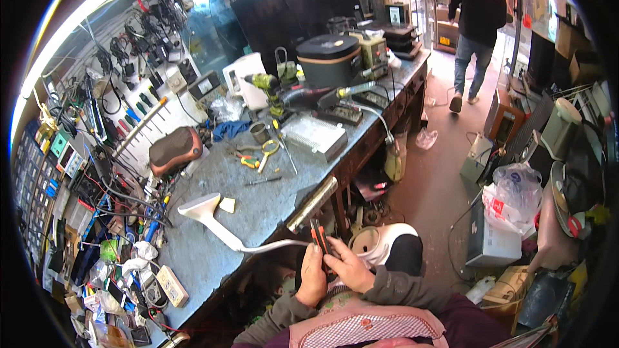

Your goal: The person uses a utility knife to carefully pry open the seam of a white handheld device. They then switch to a small screwdriver to further separate the casing and inspect the internal components.

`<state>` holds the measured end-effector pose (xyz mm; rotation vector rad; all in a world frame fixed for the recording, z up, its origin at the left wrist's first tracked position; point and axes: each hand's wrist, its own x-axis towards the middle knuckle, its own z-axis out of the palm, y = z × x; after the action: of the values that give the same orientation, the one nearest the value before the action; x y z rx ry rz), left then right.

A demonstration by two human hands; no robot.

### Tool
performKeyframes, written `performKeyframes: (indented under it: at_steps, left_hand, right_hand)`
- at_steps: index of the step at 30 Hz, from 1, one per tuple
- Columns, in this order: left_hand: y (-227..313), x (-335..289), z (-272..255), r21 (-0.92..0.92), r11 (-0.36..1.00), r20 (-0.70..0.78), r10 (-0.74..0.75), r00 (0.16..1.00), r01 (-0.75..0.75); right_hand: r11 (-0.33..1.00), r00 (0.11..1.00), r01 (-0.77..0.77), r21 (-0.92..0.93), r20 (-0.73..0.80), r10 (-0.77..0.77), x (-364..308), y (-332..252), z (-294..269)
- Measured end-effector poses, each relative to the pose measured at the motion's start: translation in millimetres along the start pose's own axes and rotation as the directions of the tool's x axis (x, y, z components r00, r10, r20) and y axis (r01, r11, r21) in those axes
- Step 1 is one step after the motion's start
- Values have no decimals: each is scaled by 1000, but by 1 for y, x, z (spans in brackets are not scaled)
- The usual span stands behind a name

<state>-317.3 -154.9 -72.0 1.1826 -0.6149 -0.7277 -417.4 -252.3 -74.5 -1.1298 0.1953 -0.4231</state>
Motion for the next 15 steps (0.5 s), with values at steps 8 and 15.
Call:
performKeyframes:
  at_steps: [8,15]
  left_hand:
    - [-5,7,9,-104,992,-94,56,994,-66]
    - [-11,-5,5,-107,992,-90,53,994,-62]
  right_hand:
    - [998,999,50,-29,-3,-50,1,7,-4]
    - [992,993,116,-52,6,-116,-4,14,2]
